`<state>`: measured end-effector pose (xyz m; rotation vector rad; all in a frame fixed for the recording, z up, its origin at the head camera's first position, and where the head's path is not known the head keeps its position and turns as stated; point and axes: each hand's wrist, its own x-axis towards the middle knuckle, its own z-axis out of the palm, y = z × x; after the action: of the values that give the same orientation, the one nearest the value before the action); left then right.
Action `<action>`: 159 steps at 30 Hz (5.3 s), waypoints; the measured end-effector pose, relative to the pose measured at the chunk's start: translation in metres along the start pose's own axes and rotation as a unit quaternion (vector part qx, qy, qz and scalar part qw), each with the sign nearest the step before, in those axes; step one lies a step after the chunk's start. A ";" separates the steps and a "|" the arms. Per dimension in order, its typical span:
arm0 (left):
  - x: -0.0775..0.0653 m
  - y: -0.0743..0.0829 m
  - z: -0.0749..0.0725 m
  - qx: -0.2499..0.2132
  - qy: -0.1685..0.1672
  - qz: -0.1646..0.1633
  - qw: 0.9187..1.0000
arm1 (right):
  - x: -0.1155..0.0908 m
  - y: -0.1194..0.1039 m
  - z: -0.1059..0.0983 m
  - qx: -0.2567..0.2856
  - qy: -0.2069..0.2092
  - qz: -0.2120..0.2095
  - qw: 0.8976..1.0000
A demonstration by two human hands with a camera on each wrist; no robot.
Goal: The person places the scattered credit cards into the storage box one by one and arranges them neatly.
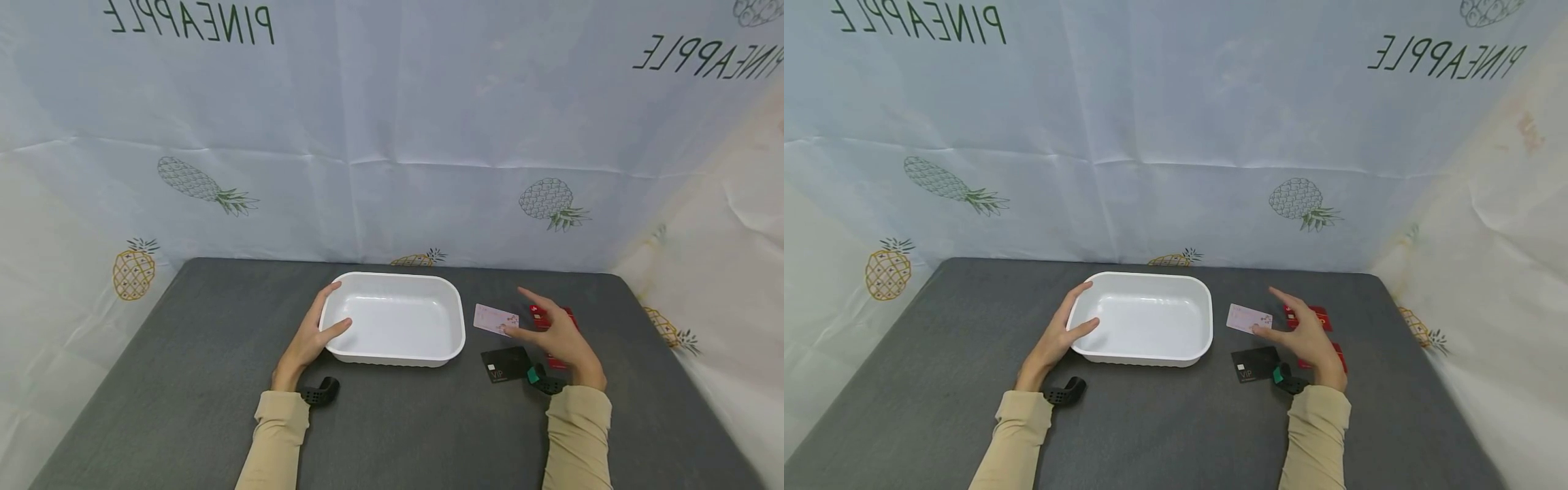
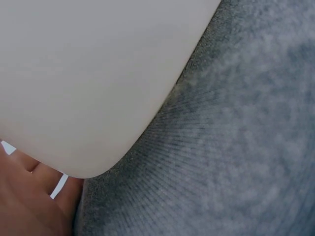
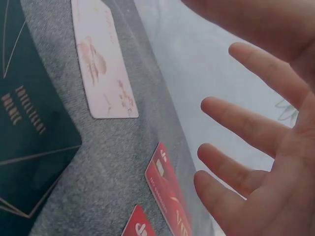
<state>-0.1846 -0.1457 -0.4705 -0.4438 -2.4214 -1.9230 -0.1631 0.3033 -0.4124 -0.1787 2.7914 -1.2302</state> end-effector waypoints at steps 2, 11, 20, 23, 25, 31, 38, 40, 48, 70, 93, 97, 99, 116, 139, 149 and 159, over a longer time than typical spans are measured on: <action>0.000 -0.001 0.000 0.002 0.001 0.005 1.000 | 0.000 0.001 0.000 -0.002 -0.007 0.004 1.000; -0.001 -0.005 -0.001 0.003 0.004 0.023 1.000 | 0.005 0.012 0.009 -0.007 -0.023 -0.006 1.000; 0.000 -0.004 -0.001 -0.006 0.010 0.025 1.000 | 0.010 0.015 0.020 -0.044 -0.010 0.018 0.999; 0.000 -0.005 -0.001 -0.008 0.015 0.022 1.000 | 0.012 0.015 0.022 -0.070 -0.006 0.022 0.997; 0.000 -0.005 0.000 -0.010 0.018 0.022 1.000 | 0.014 0.017 0.022 -0.086 -0.006 0.020 0.996; 0.001 -0.007 -0.001 -0.020 0.013 0.025 0.999 | 0.016 0.018 0.022 -0.105 -0.016 0.022 0.994; 0.001 -0.007 0.000 -0.022 0.015 0.022 0.999 | 0.018 0.018 0.021 -0.118 -0.014 0.026 0.993; 0.002 -0.007 0.000 -0.022 0.016 0.019 0.999 | 0.019 0.019 0.020 -0.120 -0.014 0.029 0.992; 0.002 -0.006 0.000 -0.012 0.019 0.017 1.000 | 0.022 0.019 0.019 -0.130 -0.014 0.023 0.991; 0.002 -0.007 0.000 -0.019 0.019 0.020 0.999 | 0.021 0.010 0.021 -0.031 -0.006 0.020 0.999; 0.003 -0.006 0.000 -0.018 0.020 0.013 1.000 | 0.026 0.017 0.022 0.021 -0.045 0.053 0.997; 0.003 -0.007 0.001 -0.015 0.022 0.017 1.000 | 0.026 0.017 0.022 0.009 -0.044 0.065 0.997; 0.003 -0.007 0.001 -0.013 0.022 0.018 1.000 | 0.027 0.017 0.022 -0.002 -0.041 0.061 0.997; 0.003 -0.007 0.000 -0.020 0.020 0.025 0.999 | 0.024 0.008 0.014 -0.037 0.021 0.005 0.999; 0.003 -0.010 -0.001 -0.021 0.022 0.018 0.999 | 0.013 -0.028 0.003 -0.059 0.060 -0.054 0.995; 0.003 -0.008 -0.001 -0.022 0.021 0.020 0.999 | 0.018 -0.041 0.010 -0.076 0.056 -0.074 0.993; 0.002 -0.006 -0.002 -0.032 0.013 0.026 0.999 | 0.020 -0.053 0.019 -0.067 0.052 -0.096 0.992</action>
<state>-0.1881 -0.1486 -0.4752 -0.4768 -2.3141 -1.9777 -0.1765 0.2508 -0.3870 -0.4131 3.0091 -1.1182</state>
